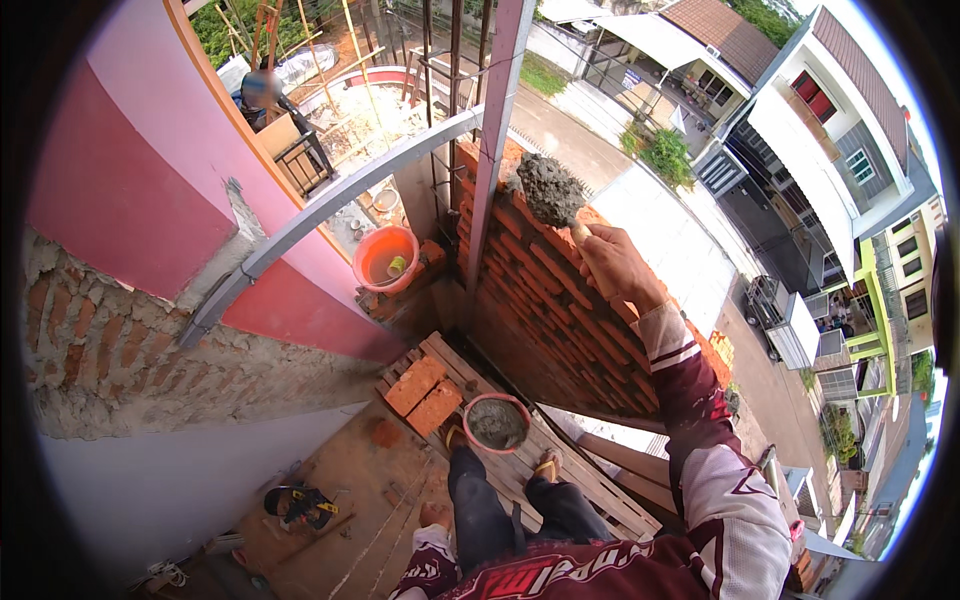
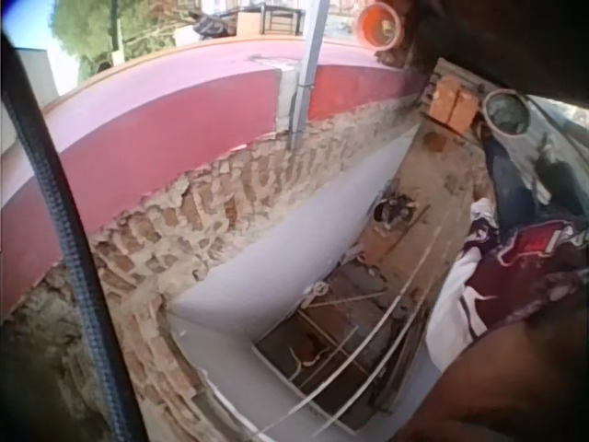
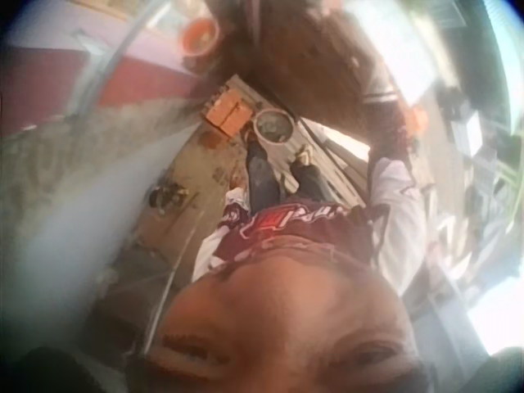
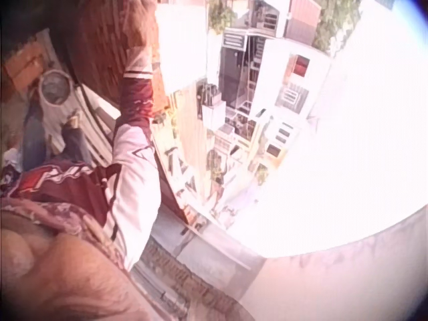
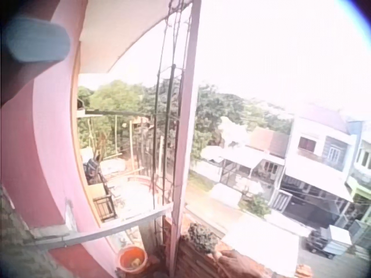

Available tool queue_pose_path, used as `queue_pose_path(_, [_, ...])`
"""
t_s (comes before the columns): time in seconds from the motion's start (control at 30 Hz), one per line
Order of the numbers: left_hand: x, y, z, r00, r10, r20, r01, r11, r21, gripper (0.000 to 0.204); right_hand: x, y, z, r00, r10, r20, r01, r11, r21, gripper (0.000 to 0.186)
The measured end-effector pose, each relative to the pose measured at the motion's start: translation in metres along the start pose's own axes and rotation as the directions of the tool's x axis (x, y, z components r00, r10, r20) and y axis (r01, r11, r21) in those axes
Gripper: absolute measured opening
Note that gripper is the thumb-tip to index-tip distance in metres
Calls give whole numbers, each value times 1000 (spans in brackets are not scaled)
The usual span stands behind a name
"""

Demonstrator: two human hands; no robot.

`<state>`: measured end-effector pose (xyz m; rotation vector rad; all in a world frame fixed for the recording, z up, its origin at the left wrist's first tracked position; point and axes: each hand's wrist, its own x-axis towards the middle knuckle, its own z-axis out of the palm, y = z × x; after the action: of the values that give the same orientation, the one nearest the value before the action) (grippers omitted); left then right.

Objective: The person scoops mortar from a bucket with a trowel and applies it to the top of a brick wall. They then place a brick onto the mortar and press it into position. This process is repeated multiple times to extend the wall.

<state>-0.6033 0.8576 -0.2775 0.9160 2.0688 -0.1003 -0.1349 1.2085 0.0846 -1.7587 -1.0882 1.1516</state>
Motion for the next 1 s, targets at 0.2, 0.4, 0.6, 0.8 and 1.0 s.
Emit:
queue_pose_path(0.2, [4,-19,-41,992,-119,42,117,992,53,36,113,-18,15,878,-438,-195,206,711,-672,38])
queue_pose_path(0.4, [24,-19,-26,996,-80,48,80,997,0,28,83,-5,41,850,-473,-233,90,565,-820,38])
queue_pose_path(0.6, [22,6,16,989,-27,143,26,1000,11,30,-61,110,44,827,-472,-306,207,762,-614,50])
queue_pose_path(0.8, [16,28,80,980,47,194,-79,983,163,63,-161,319,128,904,362,226,-113,714,-691,44])
queue_pose_path(1.0, [18,75,97,956,4,294,-153,861,485,77,-76,521,224,818,477,322,173,329,-928,29])
